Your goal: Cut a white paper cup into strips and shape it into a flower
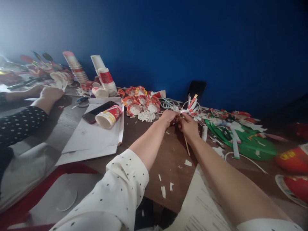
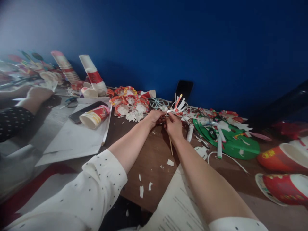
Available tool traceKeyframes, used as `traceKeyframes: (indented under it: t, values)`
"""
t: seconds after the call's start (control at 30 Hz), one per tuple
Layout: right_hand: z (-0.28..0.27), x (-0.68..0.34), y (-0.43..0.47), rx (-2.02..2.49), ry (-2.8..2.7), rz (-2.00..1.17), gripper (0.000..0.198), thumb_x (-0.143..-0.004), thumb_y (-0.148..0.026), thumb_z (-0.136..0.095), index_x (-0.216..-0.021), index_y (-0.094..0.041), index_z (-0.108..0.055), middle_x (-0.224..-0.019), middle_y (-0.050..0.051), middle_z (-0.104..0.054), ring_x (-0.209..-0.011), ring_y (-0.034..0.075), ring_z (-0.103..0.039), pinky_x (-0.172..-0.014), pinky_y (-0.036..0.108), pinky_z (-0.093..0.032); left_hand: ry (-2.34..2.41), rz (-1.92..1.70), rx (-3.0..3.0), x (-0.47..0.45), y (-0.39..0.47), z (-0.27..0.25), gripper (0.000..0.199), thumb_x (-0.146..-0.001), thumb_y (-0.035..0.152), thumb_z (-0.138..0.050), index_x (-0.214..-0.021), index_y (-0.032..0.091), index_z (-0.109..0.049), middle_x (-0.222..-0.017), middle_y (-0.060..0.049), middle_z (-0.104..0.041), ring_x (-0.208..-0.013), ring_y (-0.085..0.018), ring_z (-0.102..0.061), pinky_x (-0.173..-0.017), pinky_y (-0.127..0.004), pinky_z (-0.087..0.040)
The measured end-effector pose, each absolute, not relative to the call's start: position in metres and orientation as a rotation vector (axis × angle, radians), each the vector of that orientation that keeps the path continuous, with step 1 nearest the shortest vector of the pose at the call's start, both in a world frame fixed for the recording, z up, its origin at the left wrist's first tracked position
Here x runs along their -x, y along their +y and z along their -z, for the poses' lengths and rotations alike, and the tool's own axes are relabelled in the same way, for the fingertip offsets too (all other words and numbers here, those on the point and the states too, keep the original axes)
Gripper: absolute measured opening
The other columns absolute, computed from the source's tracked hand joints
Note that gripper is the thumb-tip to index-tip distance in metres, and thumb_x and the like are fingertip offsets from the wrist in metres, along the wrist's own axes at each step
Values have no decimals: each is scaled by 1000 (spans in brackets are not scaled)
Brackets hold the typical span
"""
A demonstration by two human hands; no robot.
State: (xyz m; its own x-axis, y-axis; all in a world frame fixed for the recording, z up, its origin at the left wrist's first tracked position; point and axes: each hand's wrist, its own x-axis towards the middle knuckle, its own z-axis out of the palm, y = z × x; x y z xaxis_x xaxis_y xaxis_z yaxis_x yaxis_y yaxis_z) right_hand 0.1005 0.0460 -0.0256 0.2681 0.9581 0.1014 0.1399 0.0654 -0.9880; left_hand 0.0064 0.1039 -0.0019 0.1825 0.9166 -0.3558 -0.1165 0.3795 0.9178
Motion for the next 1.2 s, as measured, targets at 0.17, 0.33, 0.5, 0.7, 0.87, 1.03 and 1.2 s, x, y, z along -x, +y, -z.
traceKeyframes:
  t: [0.17, 0.33, 0.5, 0.7, 0.87, 1.03, 1.2]
  values:
    - [21, -98, 43, 1335, -1074, -904, 56, -71, -35, -59, -124, -19, -62, -57, -3, -56, -44, 10, -43, -40, 21, -31, 1154, -894, -869, -7, 103, 1, 24, -77, 21, -68, -61, 14, -52, -46, 3, -46, -43, -8, -49, -43, -19, -29]
    - [19, -97, 42, 1359, -1108, -880, 52, -73, -36, -57, -121, -20, -64, -57, -3, -57, -43, 10, -42, -40, 21, -31, 1176, -890, -850, -6, 105, 2, 27, -70, 27, -76, -63, 14, -54, -47, 4, -46, -43, -7, -48, -44, -19, -30]
    - [19, -96, 43, 1363, -1078, -871, 51, -73, -35, -56, -121, -20, -65, -52, -4, -53, -42, 10, -41, -39, 22, -31, 1145, -891, -851, -5, 105, 3, 31, -72, 29, -75, -59, 14, -51, -46, 3, -46, -41, -6, -43, -43, -20, -28]
    - [20, -95, 43, 1323, -1067, -876, 50, -72, -36, -58, -118, -19, -66, -49, -5, -50, -40, 9, -40, -38, 20, -30, 1148, -916, -844, -6, 105, 4, 33, -71, 29, -77, -59, 15, -50, -46, 4, -47, -40, -5, -43, -42, -19, -28]
    - [20, -94, 42, 1310, -1030, -898, 50, -71, -35, -59, -117, -19, -66, -53, -4, -53, -42, 9, -41, -38, 20, -30, 1132, -909, -857, -6, 105, 4, 34, -72, 31, -76, -58, 15, -50, -45, 3, -47, -38, -6, -43, -42, -19, -28]
    - [20, -94, 43, 1289, -1032, -913, 43, -71, -35, -60, -111, -20, -69, -58, -3, -57, -43, 9, -43, -38, 20, -29, 1124, -934, -857, -7, 104, 5, 36, -68, 34, -79, -58, 15, -50, -41, 5, -45, -37, -6, -42, -41, -20, -29]
    - [23, -96, 45, 1264, -1041, -923, 40, -72, -36, -61, -107, -18, -70, -57, -3, -56, -43, 8, -42, -38, 19, -28, 1104, -941, -823, -7, 102, 2, 34, -67, 33, -80, -62, 15, -53, -42, 5, -46, -38, -6, -44, -41, -19, -31]
